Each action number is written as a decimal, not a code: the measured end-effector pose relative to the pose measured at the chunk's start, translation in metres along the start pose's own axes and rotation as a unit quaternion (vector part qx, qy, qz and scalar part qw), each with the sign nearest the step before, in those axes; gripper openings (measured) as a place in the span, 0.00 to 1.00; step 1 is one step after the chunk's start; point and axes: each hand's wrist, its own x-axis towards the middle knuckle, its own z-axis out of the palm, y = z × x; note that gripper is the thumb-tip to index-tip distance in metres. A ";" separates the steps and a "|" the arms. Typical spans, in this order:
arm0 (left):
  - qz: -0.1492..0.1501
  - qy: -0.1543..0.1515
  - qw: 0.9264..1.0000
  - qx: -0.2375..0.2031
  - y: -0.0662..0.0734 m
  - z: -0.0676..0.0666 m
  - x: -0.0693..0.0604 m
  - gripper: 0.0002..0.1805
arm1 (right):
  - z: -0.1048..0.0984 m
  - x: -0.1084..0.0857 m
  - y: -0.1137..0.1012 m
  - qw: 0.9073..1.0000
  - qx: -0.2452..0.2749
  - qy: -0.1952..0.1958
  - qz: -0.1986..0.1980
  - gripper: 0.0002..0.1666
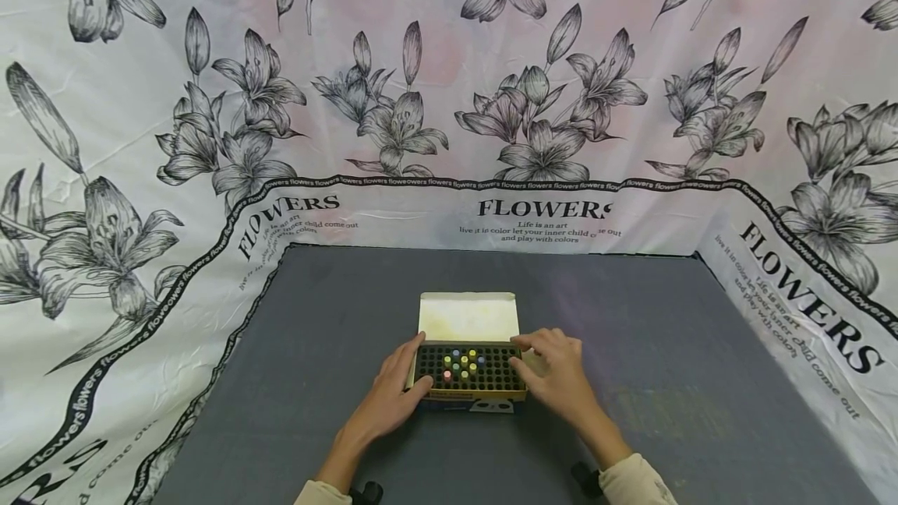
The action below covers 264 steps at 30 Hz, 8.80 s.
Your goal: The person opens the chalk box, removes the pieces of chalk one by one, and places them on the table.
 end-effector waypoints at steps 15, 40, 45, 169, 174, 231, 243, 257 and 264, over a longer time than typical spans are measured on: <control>-0.003 -0.006 1.000 -0.002 0.000 0.000 0.001 0.38 | 0.017 0.007 -0.019 0.994 -0.052 -0.099 0.015 0.15; -0.013 -0.007 1.000 -0.007 0.001 0.000 0.000 0.39 | 0.031 0.009 -0.026 0.994 -0.045 -0.096 0.018 0.11; -0.014 -0.005 1.000 -0.004 0.001 0.001 0.001 0.39 | 0.032 0.008 -0.025 0.995 -0.044 -0.086 0.006 0.12; 0.004 -0.009 1.000 -0.027 -0.001 0.002 0.000 0.39 | -0.064 -0.057 0.055 0.918 -0.120 -0.186 0.328 0.12; -0.001 -0.006 1.000 -0.025 -0.001 0.002 0.000 0.40 | -0.063 -0.056 0.055 0.918 -0.127 -0.187 0.327 0.13; -0.002 -0.007 1.000 -0.029 0.000 0.000 -0.002 0.39 | 0.021 0.004 -0.031 0.998 -0.056 -0.028 0.028 0.17; -0.004 0.000 1.000 -0.014 -0.002 0.000 -0.004 0.39 | 0.035 0.004 -0.044 0.993 -0.054 -0.099 0.040 0.10; -0.004 0.002 1.000 -0.014 -0.001 0.002 -0.002 0.39 | 0.039 0.005 -0.049 0.991 -0.060 -0.100 0.060 0.08; -0.002 0.003 1.000 -0.017 0.000 0.001 -0.001 0.39 | 0.039 0.005 -0.049 0.994 -0.042 -0.081 0.057 0.09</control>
